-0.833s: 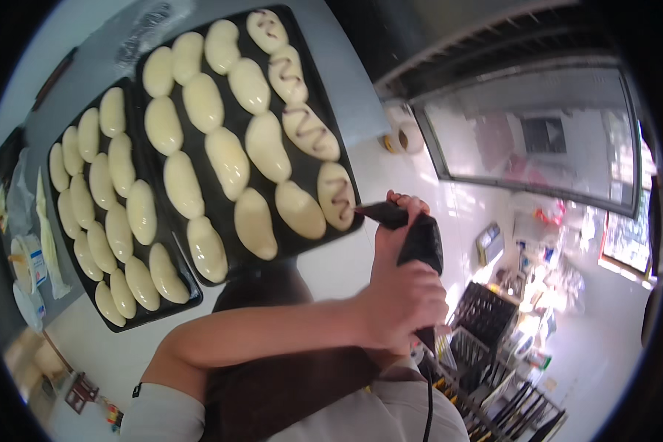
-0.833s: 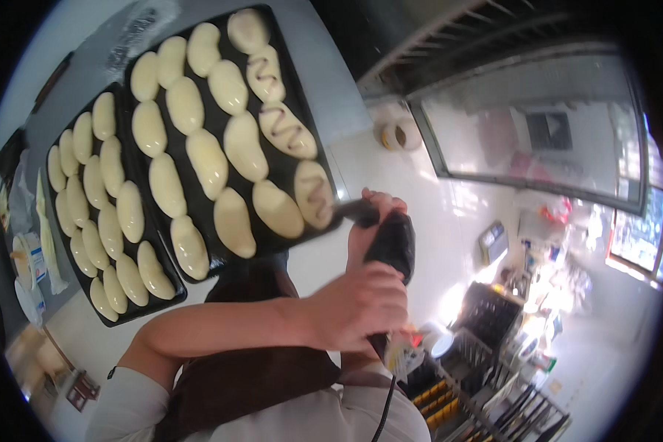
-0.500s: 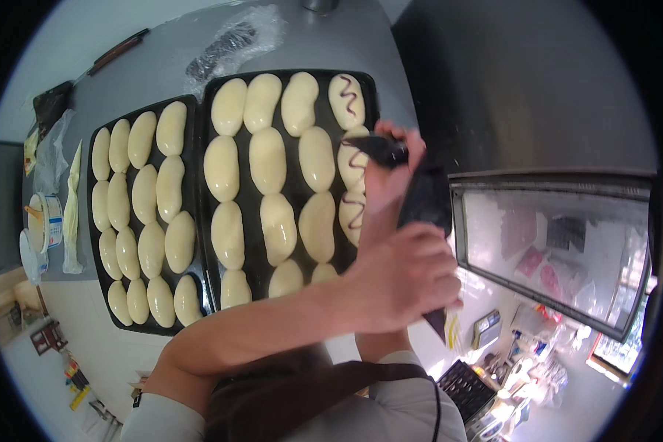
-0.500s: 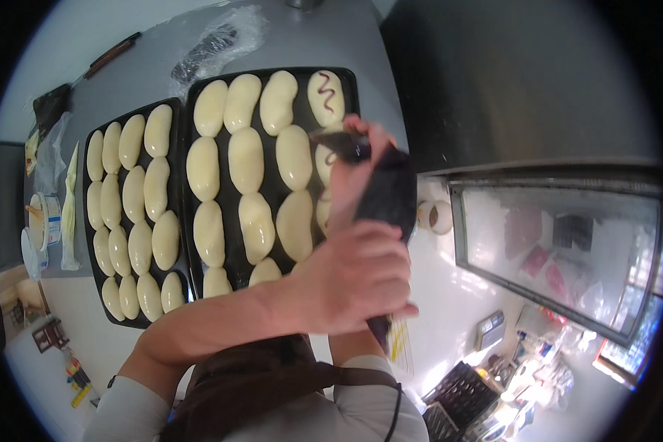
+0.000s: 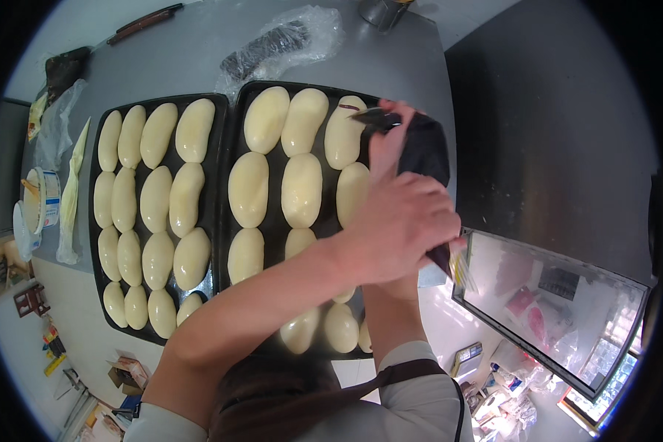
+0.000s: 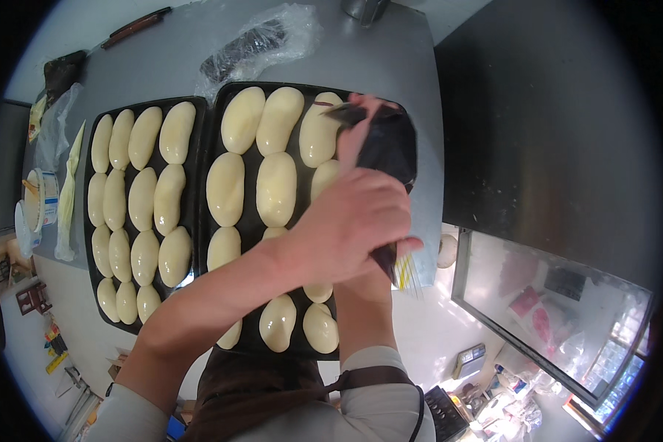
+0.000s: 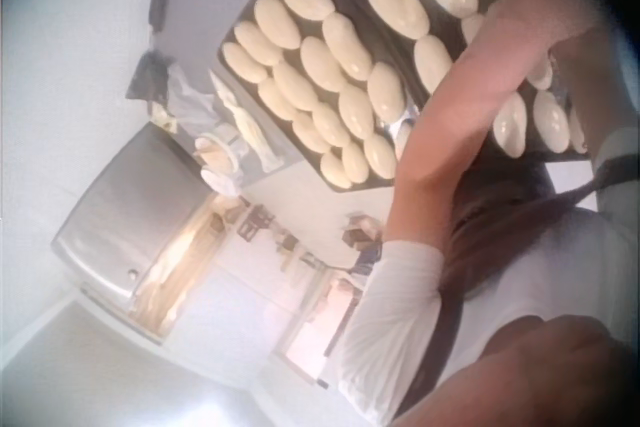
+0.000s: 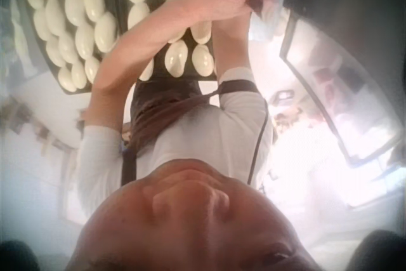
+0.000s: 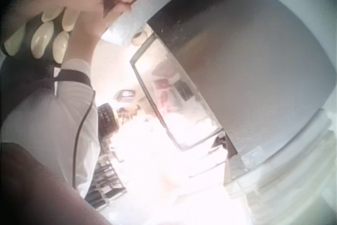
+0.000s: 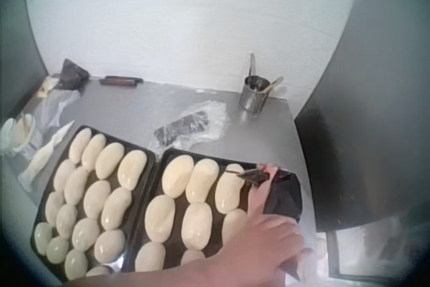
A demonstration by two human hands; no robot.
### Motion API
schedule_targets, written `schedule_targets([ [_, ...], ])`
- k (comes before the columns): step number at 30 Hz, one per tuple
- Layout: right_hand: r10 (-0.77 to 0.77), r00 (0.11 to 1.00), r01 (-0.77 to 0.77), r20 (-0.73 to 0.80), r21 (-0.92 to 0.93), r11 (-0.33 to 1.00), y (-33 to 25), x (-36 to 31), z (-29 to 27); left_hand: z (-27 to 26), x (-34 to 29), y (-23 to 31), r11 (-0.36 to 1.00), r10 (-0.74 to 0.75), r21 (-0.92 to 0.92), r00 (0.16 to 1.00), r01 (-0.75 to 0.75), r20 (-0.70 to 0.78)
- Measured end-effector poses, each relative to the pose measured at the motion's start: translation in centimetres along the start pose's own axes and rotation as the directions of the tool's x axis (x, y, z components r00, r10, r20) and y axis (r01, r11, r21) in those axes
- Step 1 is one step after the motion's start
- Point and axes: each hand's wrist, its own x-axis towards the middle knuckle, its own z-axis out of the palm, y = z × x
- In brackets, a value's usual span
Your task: The person brushes egg wash onto rows of shaped dough on baking trays, then pipes dark and light zigzag lines on top. They sprinkle sesame seeds over the decorated dough and place the trays into a commercial oven.
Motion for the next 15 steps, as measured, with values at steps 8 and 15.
schedule_targets([
  [8, 0.093, 0.986, -0.046, -0.137, 0.313, 0.948, -1.7, -5.7, -0.4, 0.7, -1.6, 3.2, 0.993, 0.016, -0.120, 0.999, -0.010, 0.043],
  [15, -0.110, 0.949, 0.122, -0.296, 0.022, 0.992, -4.4, -9.2, -4.6, 1.6, -3.5, 5.6, 0.980, -0.013, -0.197, 1.000, 0.011, -0.007],
])
